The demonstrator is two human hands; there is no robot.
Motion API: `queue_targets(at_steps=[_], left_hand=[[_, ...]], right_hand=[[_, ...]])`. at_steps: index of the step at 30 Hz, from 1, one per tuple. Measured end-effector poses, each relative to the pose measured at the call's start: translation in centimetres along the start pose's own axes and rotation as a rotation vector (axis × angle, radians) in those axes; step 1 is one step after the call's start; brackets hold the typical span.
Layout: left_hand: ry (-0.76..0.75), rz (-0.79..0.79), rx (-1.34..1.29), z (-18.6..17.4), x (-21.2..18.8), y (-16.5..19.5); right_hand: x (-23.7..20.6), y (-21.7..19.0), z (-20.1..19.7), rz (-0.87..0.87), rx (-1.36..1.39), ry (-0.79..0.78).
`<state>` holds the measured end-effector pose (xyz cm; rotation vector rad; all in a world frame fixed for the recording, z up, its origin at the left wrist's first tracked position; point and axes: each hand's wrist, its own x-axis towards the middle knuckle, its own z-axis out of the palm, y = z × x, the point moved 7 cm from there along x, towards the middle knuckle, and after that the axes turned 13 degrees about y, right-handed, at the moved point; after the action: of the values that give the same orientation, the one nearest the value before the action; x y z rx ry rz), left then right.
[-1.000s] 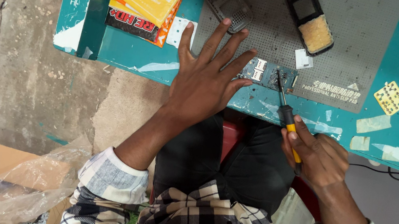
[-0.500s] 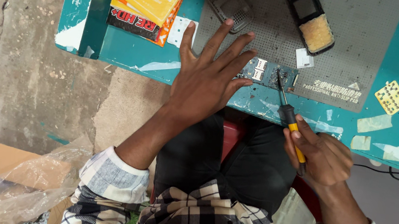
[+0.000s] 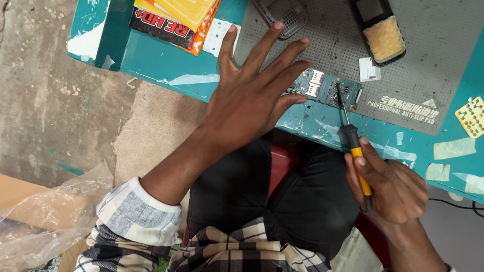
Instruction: The person uses a soldering iron to work on a small circuit board placed on a teal workbench. They repeatedly apply the soldering iron to specific points on the board, occasionally dipping the tip into a container of soldering flux or cleaning it on a sponge.
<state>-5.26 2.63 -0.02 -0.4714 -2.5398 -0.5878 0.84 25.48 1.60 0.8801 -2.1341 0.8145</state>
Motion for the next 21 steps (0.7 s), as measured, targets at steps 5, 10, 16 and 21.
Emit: queue_targets(at_steps=[5, 10, 16, 21], left_hand=[[0.002, 0.005, 0.004, 0.04, -0.03, 0.02], [-0.001, 0.002, 0.002, 0.00, -0.07, -0.01], [0.000, -0.003, 0.000, -0.03, 0.02, 0.02], [0.001, -0.001, -0.003, -0.06, 0.03, 0.11]], right_hand=[[0.03, 0.02, -0.03, -0.004, -0.004, 0.003], [0.03, -0.02, 0.02, -0.008, -0.002, 0.001], [0.04, -0.13, 0.21, -0.027, -0.027, -0.021], [-0.04, -0.23, 0.20, -0.041, -0.041, -0.032]])
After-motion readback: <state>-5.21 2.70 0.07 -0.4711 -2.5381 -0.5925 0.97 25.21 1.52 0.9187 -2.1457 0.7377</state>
